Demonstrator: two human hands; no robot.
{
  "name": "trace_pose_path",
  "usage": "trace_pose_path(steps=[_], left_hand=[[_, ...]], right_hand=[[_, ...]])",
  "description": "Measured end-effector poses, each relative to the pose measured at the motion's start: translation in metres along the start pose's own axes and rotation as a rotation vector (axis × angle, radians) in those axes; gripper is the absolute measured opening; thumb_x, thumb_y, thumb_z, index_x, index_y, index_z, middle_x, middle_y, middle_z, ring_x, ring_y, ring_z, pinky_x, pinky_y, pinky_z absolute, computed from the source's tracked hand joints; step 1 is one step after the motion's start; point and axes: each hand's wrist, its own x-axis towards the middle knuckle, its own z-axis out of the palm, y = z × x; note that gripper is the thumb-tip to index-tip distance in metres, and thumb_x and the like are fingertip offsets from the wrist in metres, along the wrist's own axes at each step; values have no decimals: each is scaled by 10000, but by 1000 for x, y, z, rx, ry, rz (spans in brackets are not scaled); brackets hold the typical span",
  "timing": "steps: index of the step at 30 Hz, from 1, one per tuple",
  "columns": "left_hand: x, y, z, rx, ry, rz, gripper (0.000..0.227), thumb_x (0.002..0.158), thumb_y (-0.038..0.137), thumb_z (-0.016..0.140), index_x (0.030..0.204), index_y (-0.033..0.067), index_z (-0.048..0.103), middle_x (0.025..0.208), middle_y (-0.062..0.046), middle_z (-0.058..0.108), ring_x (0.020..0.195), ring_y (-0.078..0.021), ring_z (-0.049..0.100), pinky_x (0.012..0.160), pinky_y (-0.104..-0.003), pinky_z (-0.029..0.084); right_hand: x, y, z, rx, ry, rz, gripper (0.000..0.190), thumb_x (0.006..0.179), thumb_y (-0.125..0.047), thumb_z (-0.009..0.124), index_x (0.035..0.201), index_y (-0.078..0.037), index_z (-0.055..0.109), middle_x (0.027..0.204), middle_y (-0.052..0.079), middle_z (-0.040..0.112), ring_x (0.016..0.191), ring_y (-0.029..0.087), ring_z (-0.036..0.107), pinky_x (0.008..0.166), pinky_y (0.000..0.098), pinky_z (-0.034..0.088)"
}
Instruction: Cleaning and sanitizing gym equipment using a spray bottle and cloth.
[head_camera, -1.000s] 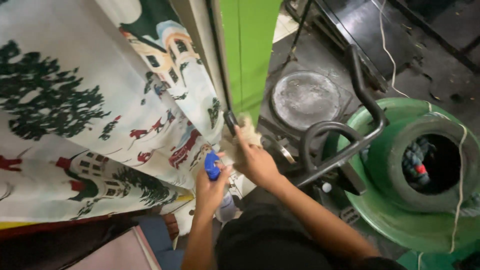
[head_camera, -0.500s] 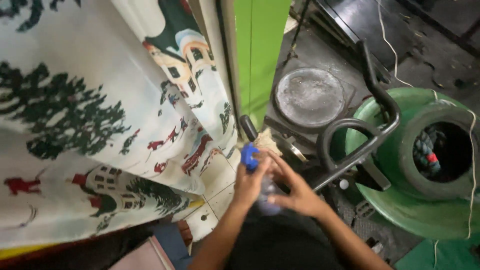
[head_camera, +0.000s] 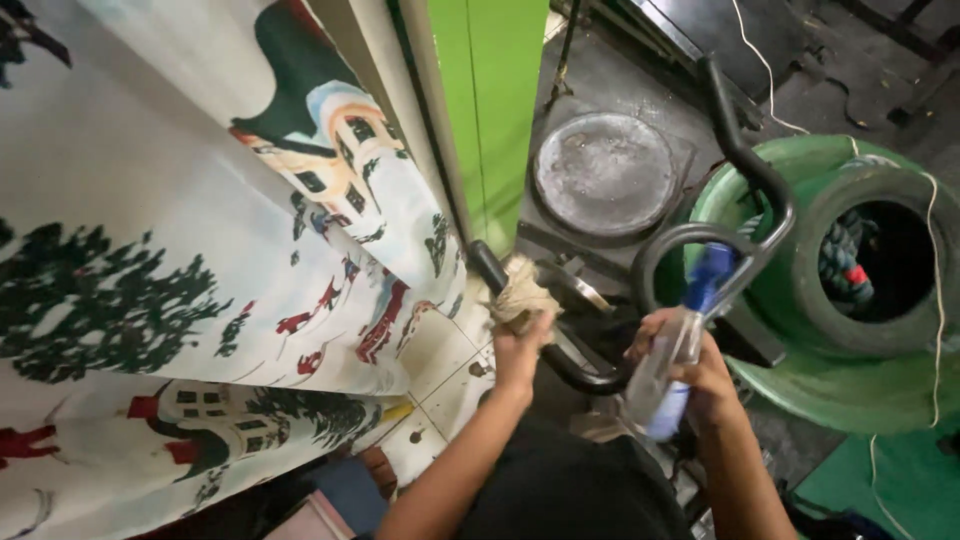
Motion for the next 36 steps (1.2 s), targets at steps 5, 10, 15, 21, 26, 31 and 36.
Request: trace_pose_path(steps=[5,10,15,21,26,31,36], left_hand=[[54,27,4,-72,127,-129,476,768,234,879,1172,30,730,987,-76,681,824,-236,610,725,-423,476],[97,83,1,-44,227,154,559,715,264,872,1200,30,725,1097,-89,760,930,-196,730,820,-362,599],[108,64,-17,-427,-19,51,635,897,344,755,1405,14,565,1305,-89,677,1098,-195,701,955,-373,553],[30,-14,8,233,286,449,436,1008,330,664,1274,-15,690,1202,-104,743,1080,-246,686,948,-369,539],[-23,-9,20,545,556,364,315,1041,298,617,1157,10,674,999,-163,733,897,-295,675,803,-393,512],[-55,34,3,1002,618,676,259,876,206,753,876,-17,620,826,-227,619,761,-392,603,668,-428,497],[-63,109,-13,338,842,563,193,905,112,662,1040,-21,703,927,-122,710,767,-226,639,687,-388,516]], right_hand=[[31,13,-44,68,-224,122,750,664,-388,770,1233,56,569,904,161,606,851,316,611,921,500,508],[46,9,-51,283,-339,244,716,687,-387,759,1217,53,562,869,151,570,823,309,576,941,532,461],[58,12,-60,333,-488,443,753,657,-366,782,1258,9,525,858,133,567,792,284,574,989,546,459],[58,8,-59,304,-590,471,754,694,-379,802,1283,13,541,852,141,566,793,276,572,955,520,456],[63,3,-56,280,-620,485,736,707,-396,806,1272,-7,538,859,147,576,807,275,574,947,515,467],[66,16,-67,287,-614,441,754,710,-401,804,1294,-7,535,855,144,576,803,281,580,920,527,475],[53,14,-65,286,-481,417,779,708,-387,791,1312,22,518,871,156,584,838,302,593,999,563,463]])
